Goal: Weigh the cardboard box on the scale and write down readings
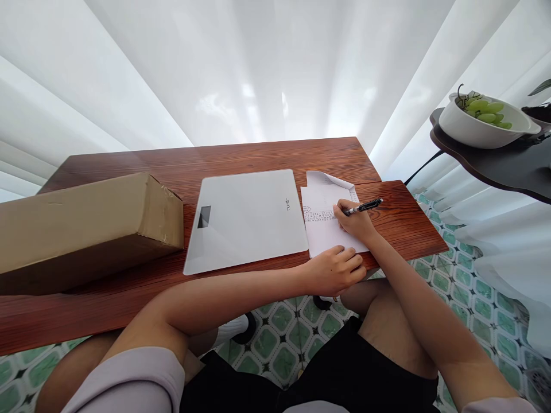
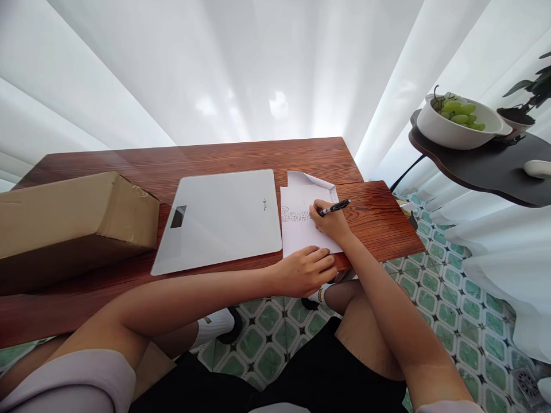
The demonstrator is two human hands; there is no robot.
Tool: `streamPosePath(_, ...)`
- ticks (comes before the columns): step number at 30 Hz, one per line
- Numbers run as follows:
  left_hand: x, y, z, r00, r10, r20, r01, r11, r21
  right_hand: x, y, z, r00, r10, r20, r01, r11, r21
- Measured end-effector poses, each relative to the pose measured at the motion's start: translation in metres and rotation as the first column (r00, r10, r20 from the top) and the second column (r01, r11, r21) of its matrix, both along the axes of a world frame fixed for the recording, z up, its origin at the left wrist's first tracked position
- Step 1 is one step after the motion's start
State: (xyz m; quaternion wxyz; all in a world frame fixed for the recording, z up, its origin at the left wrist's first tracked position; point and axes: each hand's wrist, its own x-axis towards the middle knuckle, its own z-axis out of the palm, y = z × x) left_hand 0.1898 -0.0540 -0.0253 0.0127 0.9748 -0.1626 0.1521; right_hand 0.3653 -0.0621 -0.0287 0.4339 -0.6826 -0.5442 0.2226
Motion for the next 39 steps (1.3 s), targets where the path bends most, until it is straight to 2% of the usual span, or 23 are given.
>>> streamPosePath(6,0.0002,0.0002,0.0006,0.999,0.000,-0.038,0.000,1.000,-0.009,0.0007,-0.0002,-0.0016,1.000,-0.006,0.005,0.006,1.000,-0.004)
streamPosePath(16,-0.0003,0.0002,-0.0031,0.999,-0.001,0.034,0.002,1.000,-0.020,-0.0012,-0.0010,0.0017,0.999,-0.019,0.045,0.018,1.000,0.017)
streamPosePath(39,-0.0004,0.0006,-0.0031,0.999,-0.010,0.039,0.011,1.000,-0.017,-0.0020,-0.0003,0.0031,0.997,-0.029,0.069,0.028,0.999,0.024)
